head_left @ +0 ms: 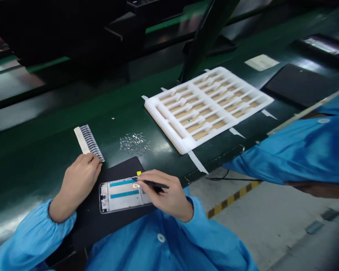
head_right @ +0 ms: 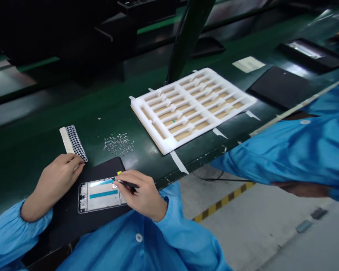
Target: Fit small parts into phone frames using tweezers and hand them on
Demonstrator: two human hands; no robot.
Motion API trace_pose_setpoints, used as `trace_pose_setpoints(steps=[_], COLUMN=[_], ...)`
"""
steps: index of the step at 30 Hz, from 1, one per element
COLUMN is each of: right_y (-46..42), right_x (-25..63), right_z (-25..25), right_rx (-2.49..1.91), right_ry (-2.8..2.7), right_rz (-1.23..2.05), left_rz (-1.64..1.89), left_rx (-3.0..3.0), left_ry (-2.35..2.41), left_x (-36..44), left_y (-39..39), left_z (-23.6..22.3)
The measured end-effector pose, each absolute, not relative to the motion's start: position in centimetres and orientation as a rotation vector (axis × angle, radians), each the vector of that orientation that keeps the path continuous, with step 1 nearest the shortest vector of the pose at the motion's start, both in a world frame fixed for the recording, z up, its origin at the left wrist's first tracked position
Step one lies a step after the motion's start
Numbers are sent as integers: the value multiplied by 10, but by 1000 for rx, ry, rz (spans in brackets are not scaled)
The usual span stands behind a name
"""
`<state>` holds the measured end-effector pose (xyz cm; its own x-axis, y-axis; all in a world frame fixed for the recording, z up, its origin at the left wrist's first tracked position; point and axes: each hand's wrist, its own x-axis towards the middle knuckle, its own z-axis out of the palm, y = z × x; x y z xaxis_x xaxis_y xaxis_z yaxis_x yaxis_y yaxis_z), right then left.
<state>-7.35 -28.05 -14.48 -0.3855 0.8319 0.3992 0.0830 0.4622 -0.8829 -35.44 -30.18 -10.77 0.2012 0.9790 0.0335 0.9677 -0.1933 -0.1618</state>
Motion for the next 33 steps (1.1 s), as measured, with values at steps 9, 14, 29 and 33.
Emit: trace_pose_setpoints(steps=[9, 14, 29, 33], right_y=[-279, -280, -274, -276], right_x=[-74, -75, -65, -55], right_z=[-145, -144, -135, -120], right_rx=[-773, -805, -882, -806], right_ry=[-1794, -1788, -1537, -1539], right_rz=[1024, 1040, 1253, 1145], left_rz=[126, 112, 93, -169], left_rx=[-2384, -2437, -2469, -2572], left_ry=[-1815, -1782, -1647, -1525], left_x=[-358, -359, -346, -329], left_y=[-294, -295, -311, -319], left_z=[-110, -111, -103, -89])
